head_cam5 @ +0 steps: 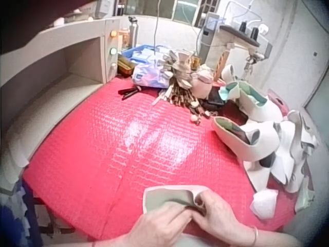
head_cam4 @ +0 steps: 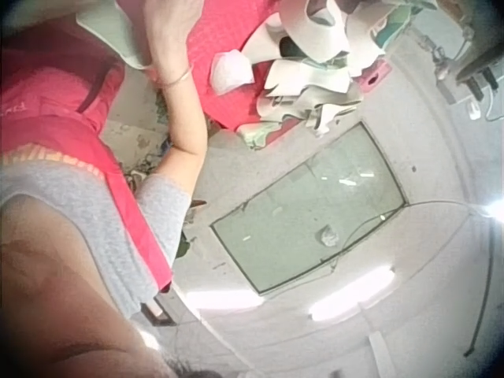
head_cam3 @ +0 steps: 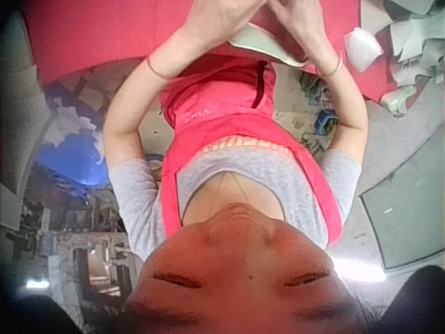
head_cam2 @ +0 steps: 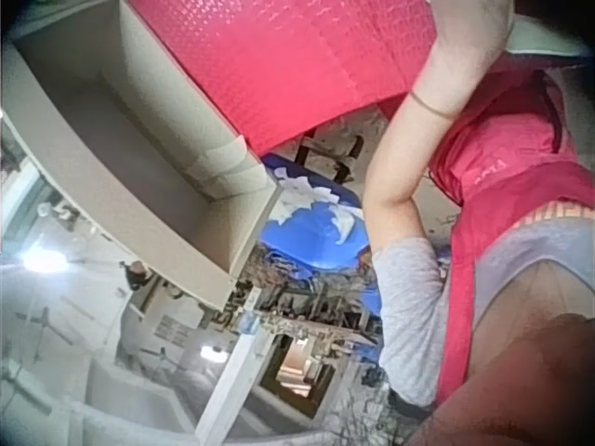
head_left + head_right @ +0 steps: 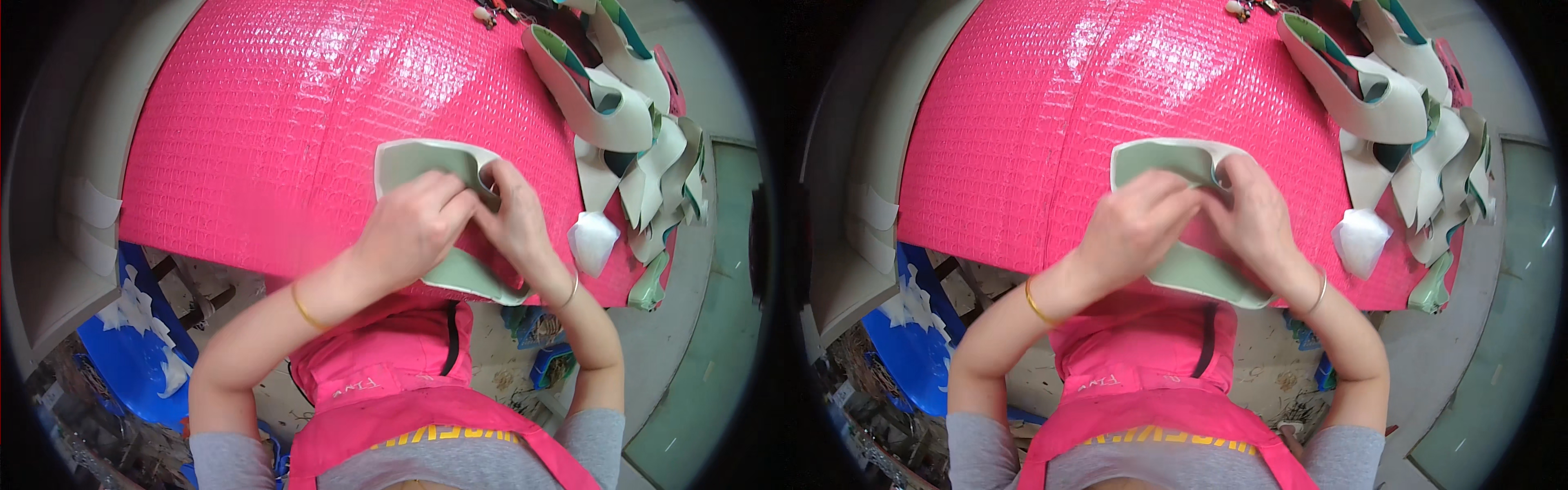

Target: The worker is manually attaching a white lining component to a green shoe upper.

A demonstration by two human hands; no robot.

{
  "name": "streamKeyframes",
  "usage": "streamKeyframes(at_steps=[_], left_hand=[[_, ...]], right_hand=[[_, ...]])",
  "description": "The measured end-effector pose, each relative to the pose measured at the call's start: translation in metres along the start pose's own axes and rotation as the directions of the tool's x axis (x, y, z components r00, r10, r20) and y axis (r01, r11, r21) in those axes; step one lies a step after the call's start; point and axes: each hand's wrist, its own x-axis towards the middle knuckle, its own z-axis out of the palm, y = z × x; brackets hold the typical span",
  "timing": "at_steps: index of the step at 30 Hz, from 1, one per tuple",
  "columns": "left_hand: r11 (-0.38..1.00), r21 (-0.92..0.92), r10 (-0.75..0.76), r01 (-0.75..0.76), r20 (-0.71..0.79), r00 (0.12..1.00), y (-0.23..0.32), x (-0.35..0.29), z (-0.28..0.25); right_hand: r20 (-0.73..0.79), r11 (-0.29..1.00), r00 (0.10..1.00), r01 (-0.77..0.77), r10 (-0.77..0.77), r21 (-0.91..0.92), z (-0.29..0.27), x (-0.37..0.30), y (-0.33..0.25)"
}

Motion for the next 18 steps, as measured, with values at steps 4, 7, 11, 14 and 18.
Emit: streamKeyframes(at_steps=[4, 7, 11, 14, 18], left_hand=[[0.945, 0.327, 0.013, -0.004, -0.024, 1.0, -0.008, -0.027, 0.018], [0.939, 0.344, -0.027, 0.018, 0.019, 0.999, -0.007, -0.025, 0.022], [0.868, 0.494, 0.002, -0.045, 0.086, 0.996, -0.007, -0.022, 0.025], [0.853, 0.515, 0.068, -0.083, 0.048, 0.997, -0.013, -0.023, 0.029], [0.899, 0.437, 0.024, -0.03, 0.019, 1.0, -0.014, -0.023, 0.03]], right_hand=[[0.055, 0.984, 0.99, -0.137, 0.132, 0.111, -0.005, 0.019, 0.007], [0.127, 0.991, 0.985, -0.125, 0.118, 0.056, -0.009, 0.027, 0.006], [0.154, 0.996, 0.984, -0.082, 0.087, -0.039, -0.013, 0.031, 0.006], [0.156, 0.982, 0.986, -0.028, 0.058, -0.187, -0.014, 0.034, 0.002], [0.18, 0.983, 0.984, 0.025, 0.008, -0.18, -0.014, 0.042, 0.012]])
